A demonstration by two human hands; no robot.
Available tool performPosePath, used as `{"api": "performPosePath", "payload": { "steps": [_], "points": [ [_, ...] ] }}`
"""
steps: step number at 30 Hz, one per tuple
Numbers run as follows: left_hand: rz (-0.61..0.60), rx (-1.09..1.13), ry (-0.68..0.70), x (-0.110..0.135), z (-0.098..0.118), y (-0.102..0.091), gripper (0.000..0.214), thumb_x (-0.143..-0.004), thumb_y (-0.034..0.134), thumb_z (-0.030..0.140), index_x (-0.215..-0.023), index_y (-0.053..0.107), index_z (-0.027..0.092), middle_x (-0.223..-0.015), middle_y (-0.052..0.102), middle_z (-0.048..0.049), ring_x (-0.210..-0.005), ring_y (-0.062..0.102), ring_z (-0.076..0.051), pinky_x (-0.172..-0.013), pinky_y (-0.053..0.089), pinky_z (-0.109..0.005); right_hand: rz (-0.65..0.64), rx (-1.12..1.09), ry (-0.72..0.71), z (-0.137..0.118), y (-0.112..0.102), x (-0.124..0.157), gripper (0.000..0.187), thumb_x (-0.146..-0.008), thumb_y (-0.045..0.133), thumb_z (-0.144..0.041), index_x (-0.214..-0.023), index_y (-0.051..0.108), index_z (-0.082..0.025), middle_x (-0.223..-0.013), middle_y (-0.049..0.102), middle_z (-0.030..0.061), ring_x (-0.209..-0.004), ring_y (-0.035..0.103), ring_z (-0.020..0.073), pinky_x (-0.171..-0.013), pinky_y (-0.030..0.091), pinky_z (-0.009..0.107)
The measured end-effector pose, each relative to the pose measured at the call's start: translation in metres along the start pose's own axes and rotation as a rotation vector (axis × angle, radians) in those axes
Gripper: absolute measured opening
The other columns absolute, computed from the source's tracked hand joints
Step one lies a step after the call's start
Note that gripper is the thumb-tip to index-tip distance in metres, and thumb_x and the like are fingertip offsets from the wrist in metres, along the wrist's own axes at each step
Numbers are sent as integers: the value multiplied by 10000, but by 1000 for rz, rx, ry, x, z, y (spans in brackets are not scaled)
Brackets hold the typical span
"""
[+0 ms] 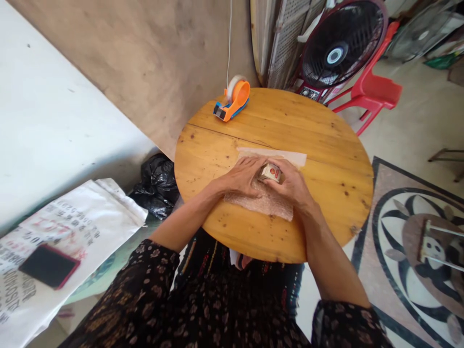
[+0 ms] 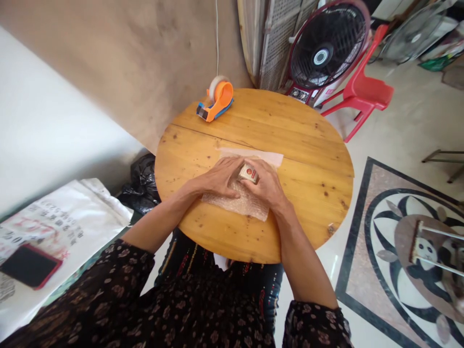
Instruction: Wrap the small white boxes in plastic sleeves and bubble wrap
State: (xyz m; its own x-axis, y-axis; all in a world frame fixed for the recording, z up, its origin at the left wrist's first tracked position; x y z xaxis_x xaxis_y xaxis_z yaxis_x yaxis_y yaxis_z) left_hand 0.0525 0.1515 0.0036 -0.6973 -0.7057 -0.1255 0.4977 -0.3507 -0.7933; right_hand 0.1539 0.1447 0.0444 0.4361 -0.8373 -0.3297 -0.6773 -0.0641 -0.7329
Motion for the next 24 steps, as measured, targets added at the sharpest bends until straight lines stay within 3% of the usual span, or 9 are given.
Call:
{"api": "performPosePath", "payload": {
  "steps": [8, 11, 16, 24],
  "points": [
    [5, -3, 6, 1, -5, 3, 1170, -653, 732, 630, -1571, 207, 129, -1638, 264, -228, -1501, 275, -406, -1222, 214, -546, -66, 23, -22, 3, 10, 1, 610, -823, 670, -335, -1413, 544, -248, -1416, 621, 119, -1296, 577, 317, -1106, 438, 531],
    [-1, -7, 12, 1, -2, 1, 1147, -656, 744, 607, -1559, 236, 117, -1598, 340, -216, -1472, 314, -397, -1220, 235, -516, -96, 28, 15, 8, 9, 3, 669, -803, 686, -344, -1444, 526, -236, -1443, 606, 115, -1314, 571, 334, -1111, 440, 537],
    [-31, -36, -33, 1, -2, 0, 1064, -646, 748, 617, -1500, 349, 124, -1460, 486, -205, -1367, 404, -420, -1173, 290, -542, -105, 100, 113, 17, 8, 7, 613, -806, 675, -361, -1406, 597, -268, -1326, 697, 77, -1269, 609, 378, -1059, 485, 563],
    [-5, 0, -30, 1, -6, 1, 1193, -631, 759, 622, -1568, 200, 141, -1585, 347, -221, -1442, 336, -420, -1189, 257, -544, -89, 87, 102, 15, 12, 7, 607, -836, 651, -383, -1426, 577, -260, -1360, 678, 65, -1241, 633, 344, -1036, 514, 496]
  ]
}}
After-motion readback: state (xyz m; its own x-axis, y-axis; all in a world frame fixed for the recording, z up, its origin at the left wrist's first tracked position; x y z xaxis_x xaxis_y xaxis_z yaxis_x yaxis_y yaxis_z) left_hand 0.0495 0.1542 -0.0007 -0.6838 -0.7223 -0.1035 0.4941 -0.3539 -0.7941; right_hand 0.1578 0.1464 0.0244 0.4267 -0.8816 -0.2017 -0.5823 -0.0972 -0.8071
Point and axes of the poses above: each hand's wrist, its own x-axis away from the middle knuckle, its own y-axis out of the palm, z = x × y, the point moved 10 cm from there along -x, towards the middle knuckle
